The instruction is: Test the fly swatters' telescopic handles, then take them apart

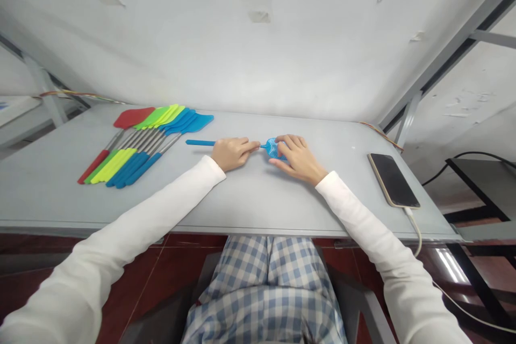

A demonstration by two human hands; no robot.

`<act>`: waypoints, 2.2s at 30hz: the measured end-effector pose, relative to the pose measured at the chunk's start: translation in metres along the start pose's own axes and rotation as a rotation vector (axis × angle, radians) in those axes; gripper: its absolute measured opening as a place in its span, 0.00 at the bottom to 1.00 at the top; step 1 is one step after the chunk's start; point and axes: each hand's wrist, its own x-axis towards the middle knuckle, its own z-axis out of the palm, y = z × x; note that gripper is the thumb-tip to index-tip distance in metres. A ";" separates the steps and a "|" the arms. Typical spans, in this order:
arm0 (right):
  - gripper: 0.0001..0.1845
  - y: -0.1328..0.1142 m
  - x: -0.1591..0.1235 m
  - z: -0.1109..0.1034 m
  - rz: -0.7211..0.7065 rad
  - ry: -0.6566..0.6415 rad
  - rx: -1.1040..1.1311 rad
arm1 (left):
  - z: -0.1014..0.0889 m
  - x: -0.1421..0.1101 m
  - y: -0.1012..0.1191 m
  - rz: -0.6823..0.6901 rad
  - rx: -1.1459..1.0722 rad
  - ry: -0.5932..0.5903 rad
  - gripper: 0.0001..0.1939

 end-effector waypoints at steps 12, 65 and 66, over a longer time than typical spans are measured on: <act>0.45 0.017 -0.003 0.008 0.307 -0.034 0.122 | 0.000 -0.001 0.005 0.141 0.078 0.014 0.17; 0.40 0.005 -0.001 -0.029 -0.015 -0.019 -0.109 | -0.039 0.007 0.039 0.027 -0.125 -0.219 0.16; 0.40 0.004 0.002 -0.031 -0.002 -0.017 -0.135 | -0.039 0.008 0.041 0.062 -0.086 -0.206 0.16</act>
